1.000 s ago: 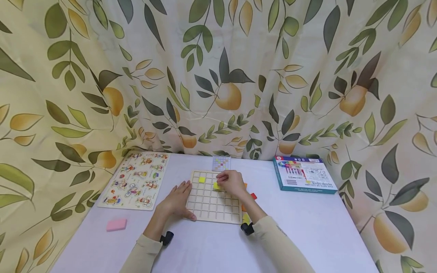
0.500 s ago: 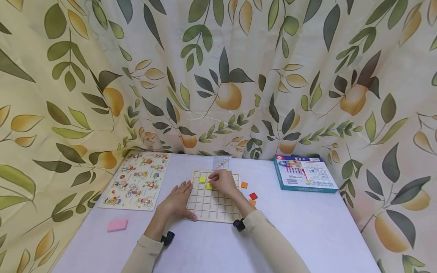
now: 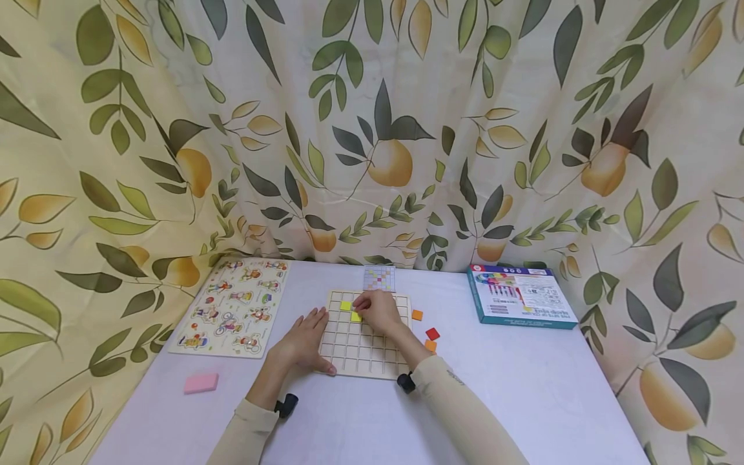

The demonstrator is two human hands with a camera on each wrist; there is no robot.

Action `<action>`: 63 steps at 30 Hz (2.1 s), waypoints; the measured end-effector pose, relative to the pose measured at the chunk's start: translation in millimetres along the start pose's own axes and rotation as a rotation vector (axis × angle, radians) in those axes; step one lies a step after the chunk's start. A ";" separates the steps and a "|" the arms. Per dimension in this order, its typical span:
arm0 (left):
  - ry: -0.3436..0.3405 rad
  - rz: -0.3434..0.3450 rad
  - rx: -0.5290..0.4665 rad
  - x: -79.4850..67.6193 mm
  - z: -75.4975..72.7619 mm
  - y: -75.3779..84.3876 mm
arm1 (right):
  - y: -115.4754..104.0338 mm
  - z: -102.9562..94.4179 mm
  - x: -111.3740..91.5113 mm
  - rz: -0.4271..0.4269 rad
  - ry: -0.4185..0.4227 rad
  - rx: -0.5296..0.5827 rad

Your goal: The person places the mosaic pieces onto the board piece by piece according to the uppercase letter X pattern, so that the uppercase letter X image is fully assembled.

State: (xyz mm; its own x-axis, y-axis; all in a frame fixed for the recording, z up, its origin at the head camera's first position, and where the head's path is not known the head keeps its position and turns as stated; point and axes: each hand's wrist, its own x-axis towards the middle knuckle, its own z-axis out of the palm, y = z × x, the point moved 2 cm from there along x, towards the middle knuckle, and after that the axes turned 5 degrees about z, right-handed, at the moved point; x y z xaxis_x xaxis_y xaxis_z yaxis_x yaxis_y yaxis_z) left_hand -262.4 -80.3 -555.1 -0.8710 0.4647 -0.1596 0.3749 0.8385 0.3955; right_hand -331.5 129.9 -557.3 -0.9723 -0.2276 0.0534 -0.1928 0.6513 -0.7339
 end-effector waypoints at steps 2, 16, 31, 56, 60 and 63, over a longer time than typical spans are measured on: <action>-0.005 -0.001 0.008 -0.2 -0.4 0.2 | 1.0 0.9 0.1 -0.006 -0.001 -0.004; -0.016 -0.008 0.016 -1.1 -1.8 1.7 | 1.7 0.4 -0.2 -0.007 -0.029 -0.065; -0.012 -0.016 0.014 -0.8 -1.1 2.3 | 16.8 -43.9 -30.7 0.012 0.044 -0.094; -0.020 -0.004 -0.006 -2.0 3.2 -0.3 | 77.5 -112.4 -98.5 0.210 0.009 -0.232; -0.014 -0.007 -0.010 -2.6 2.1 -0.6 | 85.6 -114.3 -101.7 0.188 -0.009 -0.230; -0.012 -0.010 -0.009 -2.8 0.3 -0.4 | 88.1 -114.8 -102.1 0.167 -0.013 -0.216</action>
State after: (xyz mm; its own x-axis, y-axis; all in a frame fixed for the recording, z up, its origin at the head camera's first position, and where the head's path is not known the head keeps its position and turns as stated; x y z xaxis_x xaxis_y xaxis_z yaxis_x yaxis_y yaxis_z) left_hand -260.1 -81.9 -555.1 -0.8708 0.4598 -0.1743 0.3633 0.8404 0.4021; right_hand -264.4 293.7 -549.7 -0.9914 -0.1129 -0.0661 -0.0553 0.8193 -0.5706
